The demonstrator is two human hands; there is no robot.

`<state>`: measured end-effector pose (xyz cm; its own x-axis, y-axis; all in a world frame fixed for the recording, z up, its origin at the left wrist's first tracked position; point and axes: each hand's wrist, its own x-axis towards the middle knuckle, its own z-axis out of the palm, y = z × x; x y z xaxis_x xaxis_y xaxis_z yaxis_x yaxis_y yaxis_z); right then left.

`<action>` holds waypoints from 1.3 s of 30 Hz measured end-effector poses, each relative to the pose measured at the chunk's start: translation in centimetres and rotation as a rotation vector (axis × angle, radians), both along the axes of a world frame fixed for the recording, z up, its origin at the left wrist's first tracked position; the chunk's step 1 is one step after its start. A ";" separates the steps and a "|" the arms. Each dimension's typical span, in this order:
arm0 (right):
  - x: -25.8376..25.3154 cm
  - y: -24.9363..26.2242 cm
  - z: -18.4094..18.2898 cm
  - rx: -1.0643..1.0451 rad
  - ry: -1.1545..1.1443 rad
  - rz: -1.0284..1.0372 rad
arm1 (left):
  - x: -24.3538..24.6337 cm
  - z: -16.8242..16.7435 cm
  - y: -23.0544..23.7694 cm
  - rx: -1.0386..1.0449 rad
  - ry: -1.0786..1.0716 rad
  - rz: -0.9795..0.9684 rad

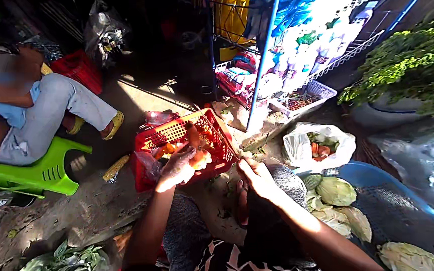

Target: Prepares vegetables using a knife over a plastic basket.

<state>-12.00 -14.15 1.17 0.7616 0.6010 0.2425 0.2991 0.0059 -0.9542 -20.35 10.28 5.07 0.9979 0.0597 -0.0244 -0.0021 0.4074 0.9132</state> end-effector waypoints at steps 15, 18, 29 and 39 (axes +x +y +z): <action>0.4 6.3 1.8 -0.673 -0.567 0.212 | -1.0 -0.8 -0.7 -0.444 0.357 0.753; 1.7 7.3 1.6 -0.732 -0.568 0.253 | -0.5 -1.6 0.0 -0.426 0.390 0.789; 4.5 9.6 -1.1 -0.715 -0.617 0.316 | -0.4 -1.6 0.7 -0.250 0.476 0.784; 5.0 9.6 -1.6 -0.466 0.021 0.405 | 1.6 -3.0 1.2 -0.086 0.432 0.766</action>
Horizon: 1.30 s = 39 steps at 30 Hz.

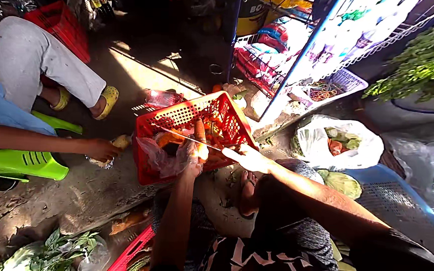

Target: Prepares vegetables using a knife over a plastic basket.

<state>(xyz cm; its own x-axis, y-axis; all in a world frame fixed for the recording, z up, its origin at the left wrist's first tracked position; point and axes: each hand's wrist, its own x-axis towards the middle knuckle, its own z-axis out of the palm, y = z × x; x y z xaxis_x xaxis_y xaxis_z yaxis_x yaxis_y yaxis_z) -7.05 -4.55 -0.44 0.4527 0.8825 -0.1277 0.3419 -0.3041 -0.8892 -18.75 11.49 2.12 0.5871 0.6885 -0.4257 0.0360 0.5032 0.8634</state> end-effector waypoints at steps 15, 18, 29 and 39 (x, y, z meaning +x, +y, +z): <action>1.2 -1.6 3.7 0.251 -0.094 -0.082 | 0.7 0.2 1.3 -0.204 -0.002 -0.087; 1.6 -0.6 3.7 0.114 -0.298 -0.153 | 0.9 0.2 1.1 -0.175 -0.031 -0.124; 0.1 1.4 1.5 0.063 -0.336 -0.202 | 1.3 -0.4 -0.4 -0.270 -0.137 -0.025; 0.6 1.8 0.5 0.088 -0.388 -0.144 | 1.1 -0.8 -0.3 -0.233 -0.126 0.011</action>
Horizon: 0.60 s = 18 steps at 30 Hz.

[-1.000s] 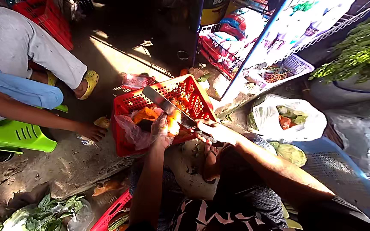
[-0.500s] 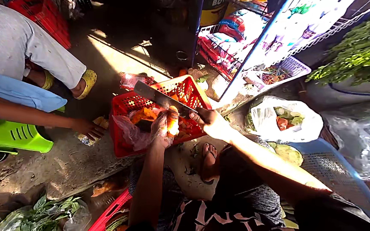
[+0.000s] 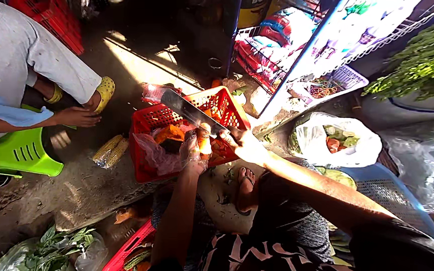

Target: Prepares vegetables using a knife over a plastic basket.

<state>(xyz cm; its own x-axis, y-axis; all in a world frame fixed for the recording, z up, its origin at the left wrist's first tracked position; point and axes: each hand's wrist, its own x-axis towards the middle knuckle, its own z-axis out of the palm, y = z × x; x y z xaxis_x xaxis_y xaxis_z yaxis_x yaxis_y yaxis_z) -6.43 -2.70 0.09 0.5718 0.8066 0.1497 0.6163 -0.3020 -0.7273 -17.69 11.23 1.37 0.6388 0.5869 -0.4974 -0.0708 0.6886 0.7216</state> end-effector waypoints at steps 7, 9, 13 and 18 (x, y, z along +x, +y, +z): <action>0.9 -1.0 1.3 0.104 -0.135 -0.095 | 0.1 0.7 0.5 0.042 0.048 -0.041; 1.0 -1.2 2.1 0.157 -0.064 -0.148 | 0.0 1.0 0.5 -0.043 0.023 -0.040; 1.5 -1.9 1.7 0.204 -0.017 -0.248 | -0.4 -0.5 1.4 -0.281 -0.248 -0.136; 0.7 -2.9 0.7 0.208 0.051 -0.286 | 0.1 -1.4 2.0 -0.441 -0.523 -0.227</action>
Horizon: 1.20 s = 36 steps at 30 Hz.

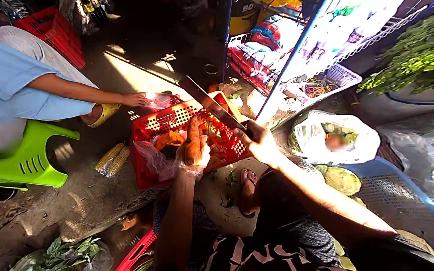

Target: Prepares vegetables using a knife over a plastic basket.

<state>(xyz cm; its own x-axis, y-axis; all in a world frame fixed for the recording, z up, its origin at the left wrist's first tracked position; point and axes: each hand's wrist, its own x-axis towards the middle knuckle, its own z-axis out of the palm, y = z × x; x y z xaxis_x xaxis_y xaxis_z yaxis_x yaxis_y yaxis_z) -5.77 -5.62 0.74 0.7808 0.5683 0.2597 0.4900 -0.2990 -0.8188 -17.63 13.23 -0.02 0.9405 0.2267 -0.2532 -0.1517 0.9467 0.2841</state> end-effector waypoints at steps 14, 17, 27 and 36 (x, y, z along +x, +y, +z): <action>-0.8 -2.2 -0.3 -0.112 0.158 -0.019 | -0.5 -0.1 -0.8 0.087 0.141 0.082; -0.3 -2.2 -0.3 -0.259 0.289 0.016 | 0.1 0.4 -1.3 0.195 0.281 0.191; -2.1 -1.8 -2.8 -0.166 0.389 0.142 | 0.3 0.5 -1.9 0.476 0.360 0.261; -2.4 -2.4 -3.3 -0.019 0.407 0.141 | 0.0 0.2 -1.9 0.631 0.356 0.244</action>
